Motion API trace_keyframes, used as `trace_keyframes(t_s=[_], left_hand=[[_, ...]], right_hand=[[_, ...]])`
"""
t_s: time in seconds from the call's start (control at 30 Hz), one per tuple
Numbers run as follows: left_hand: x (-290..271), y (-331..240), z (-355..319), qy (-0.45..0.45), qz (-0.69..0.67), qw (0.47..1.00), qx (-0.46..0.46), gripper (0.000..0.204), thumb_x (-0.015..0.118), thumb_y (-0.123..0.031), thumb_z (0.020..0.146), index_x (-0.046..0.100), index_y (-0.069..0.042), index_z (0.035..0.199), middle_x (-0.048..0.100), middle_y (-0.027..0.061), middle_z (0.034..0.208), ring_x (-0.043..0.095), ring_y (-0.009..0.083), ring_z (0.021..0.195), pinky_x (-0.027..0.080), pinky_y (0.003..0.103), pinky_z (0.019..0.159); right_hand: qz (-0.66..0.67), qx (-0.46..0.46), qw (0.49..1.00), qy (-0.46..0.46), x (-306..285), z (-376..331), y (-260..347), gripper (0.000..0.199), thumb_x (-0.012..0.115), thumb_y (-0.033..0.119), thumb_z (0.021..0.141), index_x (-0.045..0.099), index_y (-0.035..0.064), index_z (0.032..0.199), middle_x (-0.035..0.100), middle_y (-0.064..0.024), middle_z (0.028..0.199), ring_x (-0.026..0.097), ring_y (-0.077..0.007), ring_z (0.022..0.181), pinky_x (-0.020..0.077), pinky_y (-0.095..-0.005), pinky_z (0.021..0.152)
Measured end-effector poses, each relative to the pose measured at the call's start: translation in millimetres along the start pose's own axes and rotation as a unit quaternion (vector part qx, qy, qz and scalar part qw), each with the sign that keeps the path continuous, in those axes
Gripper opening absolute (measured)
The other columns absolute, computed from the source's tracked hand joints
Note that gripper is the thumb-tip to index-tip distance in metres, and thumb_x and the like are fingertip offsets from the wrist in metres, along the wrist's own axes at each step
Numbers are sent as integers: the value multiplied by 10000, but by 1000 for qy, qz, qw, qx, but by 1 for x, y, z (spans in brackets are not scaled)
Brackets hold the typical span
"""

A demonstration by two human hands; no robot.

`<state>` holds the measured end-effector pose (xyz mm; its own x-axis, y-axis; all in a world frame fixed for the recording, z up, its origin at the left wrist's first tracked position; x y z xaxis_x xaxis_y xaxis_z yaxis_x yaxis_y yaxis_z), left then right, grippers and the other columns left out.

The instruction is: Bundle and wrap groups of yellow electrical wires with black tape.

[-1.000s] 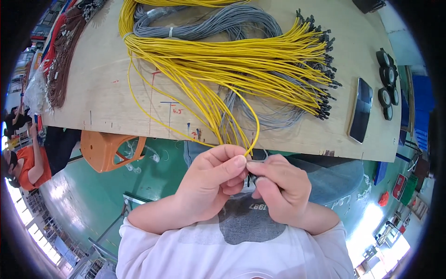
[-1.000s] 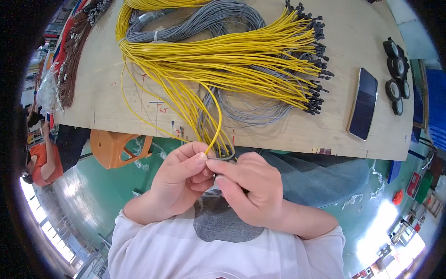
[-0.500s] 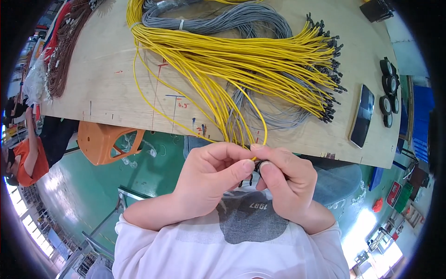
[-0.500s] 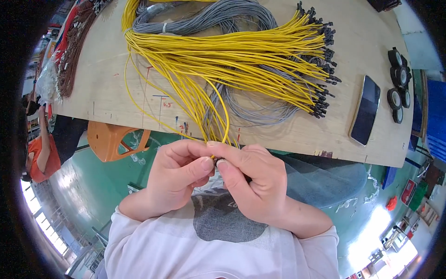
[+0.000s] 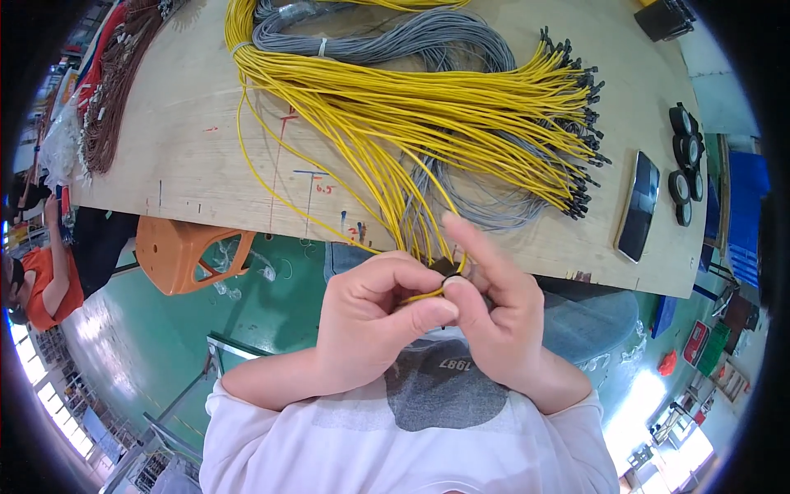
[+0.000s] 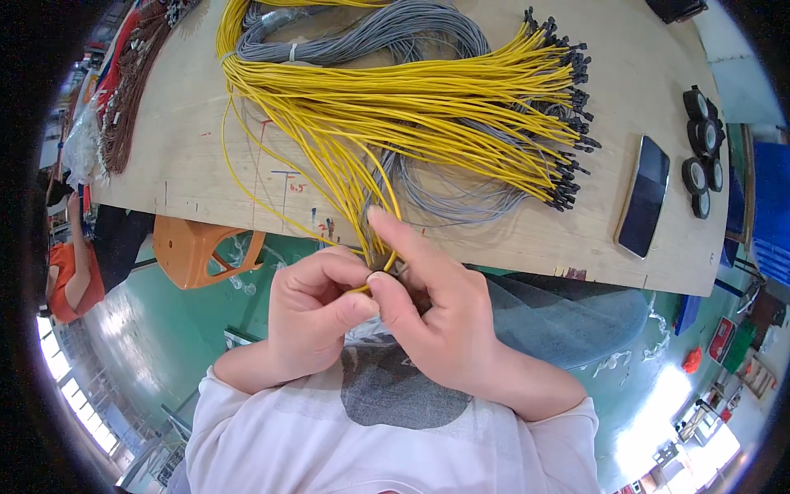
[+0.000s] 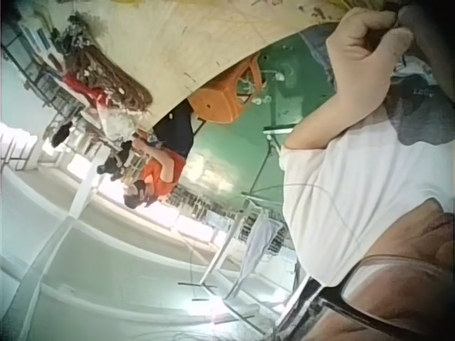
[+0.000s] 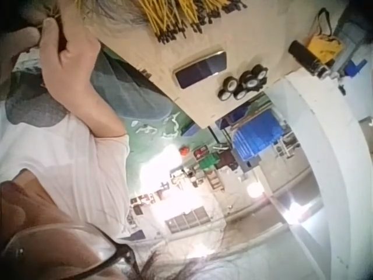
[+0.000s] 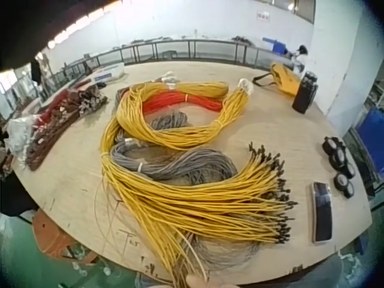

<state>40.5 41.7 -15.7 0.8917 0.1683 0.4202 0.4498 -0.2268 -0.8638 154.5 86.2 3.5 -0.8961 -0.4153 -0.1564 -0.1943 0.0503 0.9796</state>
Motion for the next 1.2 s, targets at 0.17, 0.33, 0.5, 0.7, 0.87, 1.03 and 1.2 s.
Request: trace_keyframes(t_s=[0.17,0.33,0.5,0.7,0.87,1.03,1.2], left_hand=[[-13,-20,2,-18,76,996,52,59,612,-22,803,576,20,782,501,7,723,425,35,579,325,170,505],[-21,-32,2,-35,142,988,54,71,609,-24,800,566,12,757,489,-5,691,390,27,557,300,177,483],[-24,-38,1,-6,214,976,34,100,613,-43,801,558,10,737,502,2,665,407,26,559,312,180,478],[-34,-43,3,-8,179,984,0,117,605,-67,819,544,4,748,507,-35,647,414,3,567,322,169,473],[-41,-27,10,5,107,985,-132,122,597,-78,829,532,3,766,491,-46,644,399,-1,568,319,166,481],[-38,-33,10,2,131,991,-31,103,622,-74,808,539,-12,816,475,-37,636,391,12,556,318,186,465],[-18,-61,7,37,474,824,309,213,676,-15,678,585,-29,870,421,37,566,440,145,468,336,254,406]], right_hand=[[-18,-74,988,134,6,20,10,227,596,63,786,577,35,1011,583,-74,761,537,-201,645,421,-292,627],[-318,-272,882,219,18,28,45,143,639,115,697,546,75,797,526,-57,781,515,-247,736,390,-343,648],[-211,-326,891,235,22,42,52,125,614,105,714,515,47,763,504,-72,763,500,-248,749,377,-355,719],[-156,-237,866,413,34,51,48,80,591,104,755,528,57,770,506,-49,666,514,-234,681,368,-348,753],[-220,-333,850,344,33,54,50,72,591,93,764,522,75,767,488,-40,652,501,-208,658,364,-336,734],[-171,-296,862,374,37,58,43,69,550,96,800,505,56,766,468,-63,647,484,-238,649,356,-353,730],[-151,-260,872,387,36,61,39,69,526,88,813,497,48,766,459,-78,650,477,-255,657,348,-363,744]])
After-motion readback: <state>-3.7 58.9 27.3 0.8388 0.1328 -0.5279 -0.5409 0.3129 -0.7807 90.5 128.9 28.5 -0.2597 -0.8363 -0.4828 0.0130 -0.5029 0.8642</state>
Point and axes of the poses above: each hand's wrist, its own z-axis towards the middle knuckle, its own x-axis out of the palm, y = z × x, the point moved 7 cm from there along z, towards the middle knuckle
